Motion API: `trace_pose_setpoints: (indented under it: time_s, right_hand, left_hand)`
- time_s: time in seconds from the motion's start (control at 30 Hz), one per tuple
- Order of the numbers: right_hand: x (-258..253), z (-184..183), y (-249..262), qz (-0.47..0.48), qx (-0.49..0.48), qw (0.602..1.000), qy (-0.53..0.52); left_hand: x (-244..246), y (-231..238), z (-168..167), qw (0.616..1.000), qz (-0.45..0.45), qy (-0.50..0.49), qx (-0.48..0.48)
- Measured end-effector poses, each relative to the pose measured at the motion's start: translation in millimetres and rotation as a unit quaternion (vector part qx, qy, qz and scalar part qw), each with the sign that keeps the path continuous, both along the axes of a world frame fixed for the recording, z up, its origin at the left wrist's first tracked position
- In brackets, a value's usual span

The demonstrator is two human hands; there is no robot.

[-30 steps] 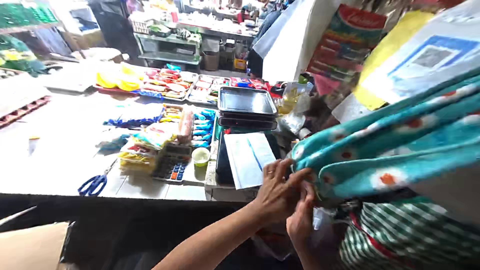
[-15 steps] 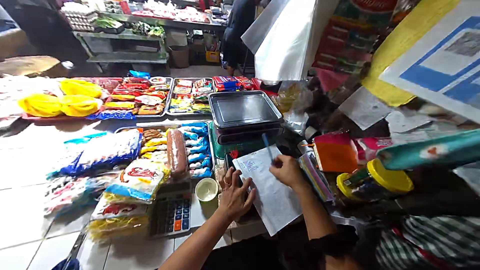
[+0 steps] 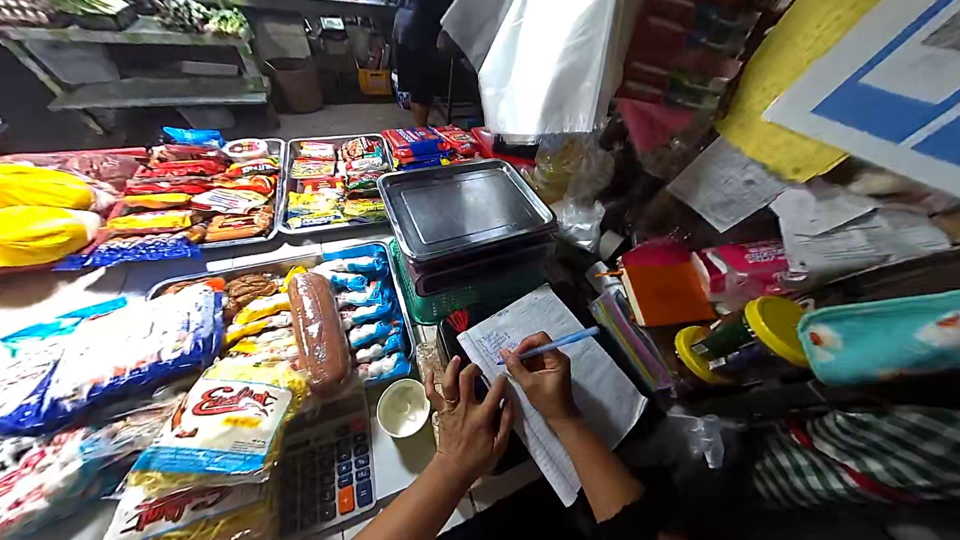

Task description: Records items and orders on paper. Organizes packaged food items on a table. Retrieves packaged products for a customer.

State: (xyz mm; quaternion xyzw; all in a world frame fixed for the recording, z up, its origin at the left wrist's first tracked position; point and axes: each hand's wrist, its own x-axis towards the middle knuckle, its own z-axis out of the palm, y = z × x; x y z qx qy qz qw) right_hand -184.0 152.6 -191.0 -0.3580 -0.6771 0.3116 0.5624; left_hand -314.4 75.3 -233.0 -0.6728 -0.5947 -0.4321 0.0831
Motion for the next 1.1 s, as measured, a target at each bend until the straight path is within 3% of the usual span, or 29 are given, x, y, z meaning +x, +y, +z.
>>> trace_pose_setpoints:
  time_s: [1.1]
  right_hand:
    - [-1.8,-6.3,4.0,-0.057,0.017,0.997,-0.052]
  left_hand:
    - [0.0,0.4,4.8,0.999,-0.023,-0.011,-0.033]
